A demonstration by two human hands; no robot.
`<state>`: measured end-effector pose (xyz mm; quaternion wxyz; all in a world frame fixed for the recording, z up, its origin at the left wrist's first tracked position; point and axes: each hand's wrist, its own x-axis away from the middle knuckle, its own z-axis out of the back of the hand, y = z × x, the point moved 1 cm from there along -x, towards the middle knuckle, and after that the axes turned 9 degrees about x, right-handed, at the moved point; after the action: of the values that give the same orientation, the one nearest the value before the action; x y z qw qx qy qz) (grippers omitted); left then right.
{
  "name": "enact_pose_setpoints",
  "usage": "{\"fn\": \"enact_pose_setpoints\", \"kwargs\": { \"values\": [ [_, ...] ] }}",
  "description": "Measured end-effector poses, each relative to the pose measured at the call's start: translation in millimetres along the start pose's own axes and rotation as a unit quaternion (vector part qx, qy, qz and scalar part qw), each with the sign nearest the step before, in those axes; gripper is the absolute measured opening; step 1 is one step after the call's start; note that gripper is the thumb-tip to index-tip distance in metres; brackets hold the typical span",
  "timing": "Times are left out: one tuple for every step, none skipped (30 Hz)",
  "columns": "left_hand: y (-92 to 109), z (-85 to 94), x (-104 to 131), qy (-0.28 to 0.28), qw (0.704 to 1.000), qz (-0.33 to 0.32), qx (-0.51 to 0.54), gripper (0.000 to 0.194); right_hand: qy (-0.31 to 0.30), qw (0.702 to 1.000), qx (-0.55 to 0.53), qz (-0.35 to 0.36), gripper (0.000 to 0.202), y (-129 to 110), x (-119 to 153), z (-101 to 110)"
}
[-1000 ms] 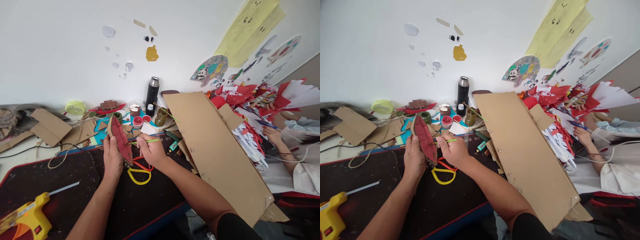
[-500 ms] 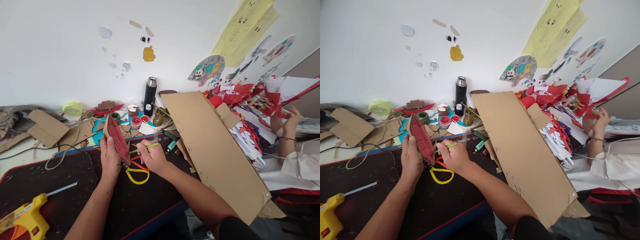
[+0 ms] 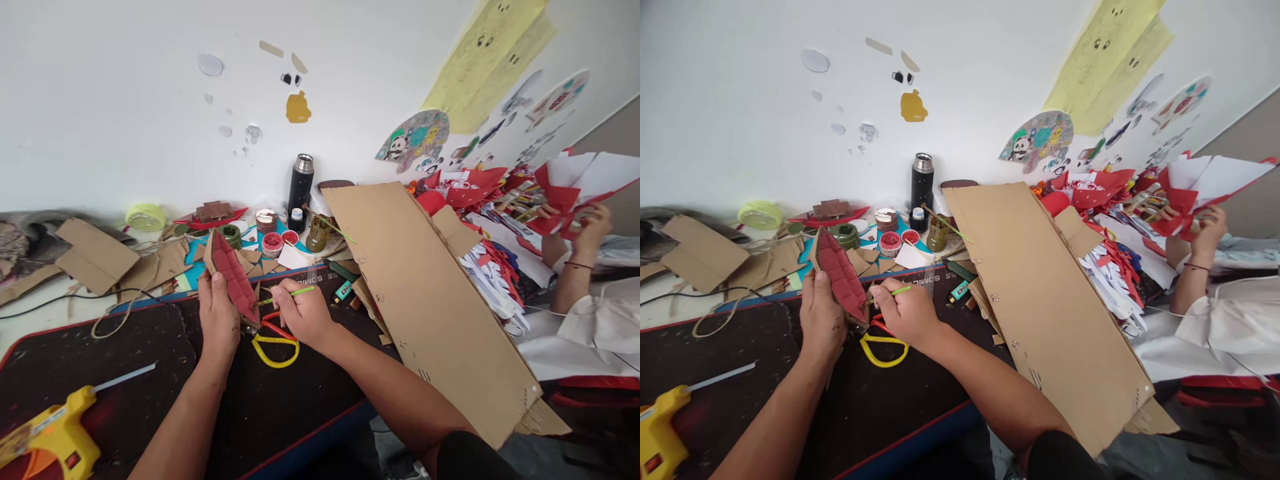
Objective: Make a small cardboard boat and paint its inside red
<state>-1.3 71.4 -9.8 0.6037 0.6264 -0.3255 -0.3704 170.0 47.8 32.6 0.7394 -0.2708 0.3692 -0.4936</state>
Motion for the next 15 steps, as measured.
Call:
{"fn": "enact_pose_setpoints", "kwargs": {
  "values": [
    [0.0,-0.1,0.1,-0.001,1.000,-0.001,-0.001,0.069,0.002,1.000,-0.003,-0.002,0.044,-1.0,-2.0,-0.4],
    [0.3,-0.1,0.2,-0.004,1.000,-0.001,-0.002,0.068,0.003,1.000,-0.004,-0.004,0.044,-1.9,-3.8,-1.1],
    [0.8,-0.3,0.4,-0.006,1.000,0.000,-0.003,0.068,0.003,1.000,-0.005,-0.006,0.044,-2.5,-5.3,-2.0],
    [1.3,-0.4,0.5,-0.007,1.000,0.002,-0.005,0.067,0.002,1.000,-0.005,-0.008,0.044,-2.8,-6.3,-2.8],
    [1.7,-0.6,0.5,-0.006,1.000,0.003,-0.006,0.067,0.002,1.000,-0.005,-0.009,0.044,-2.8,-6.8,-3.5],
    [1.8,-0.8,0.4,-0.006,1.000,0.004,-0.007,0.067,0.003,1.000,-0.006,-0.011,0.044,-2.4,-7.0,-3.9],
    [1.5,-1.1,0.3,-0.005,1.000,0.004,-0.007,0.067,0.004,1.000,-0.008,-0.012,0.044,-1.7,-6.9,-4.0],
    [0.7,-1.3,0.2,-0.003,1.000,0.004,-0.005,0.067,0.008,1.000,-0.010,-0.013,0.044,-1.0,-6.8,-3.9],
    [-0.4,-1.6,0.1,-0.003,1.000,0.004,-0.002,0.067,0.011,1.000,-0.012,-0.014,0.044,-0.2,-6.8,-3.6],
    [-1.7,-1.9,0.0,-0.003,1.000,0.002,0.002,0.066,0.015,1.000,-0.013,-0.014,0.044,0.5,-6.9,-3.3],
    [-3.0,-2.0,0.0,-0.003,1.000,0.001,0.007,0.066,0.018,1.000,-0.012,-0.013,0.044,0.9,-7.2,-3.1],
    [-4.0,-2.0,0.0,-0.003,1.000,-0.001,0.012,0.065,0.020,1.000,-0.010,-0.011,0.044,1.0,-7.6,-3.1],
    [-4.8,-1.9,0.0,-0.004,1.000,-0.002,0.014,0.064,0.021,1.000,-0.008,-0.010,0.044,0.8,-8.0,-3.3],
    [-5.3,-1.7,0.0,-0.005,1.000,-0.002,0.014,0.065,0.021,1.000,-0.006,-0.010,0.044,0.4,-8.2,-3.7],
    [-5.3,-1.4,-0.1,-0.005,1.000,-0.002,0.012,0.065,0.020,1.000,-0.004,-0.009,0.044,-0.3,-8.1,-4.2]
  ]
}}
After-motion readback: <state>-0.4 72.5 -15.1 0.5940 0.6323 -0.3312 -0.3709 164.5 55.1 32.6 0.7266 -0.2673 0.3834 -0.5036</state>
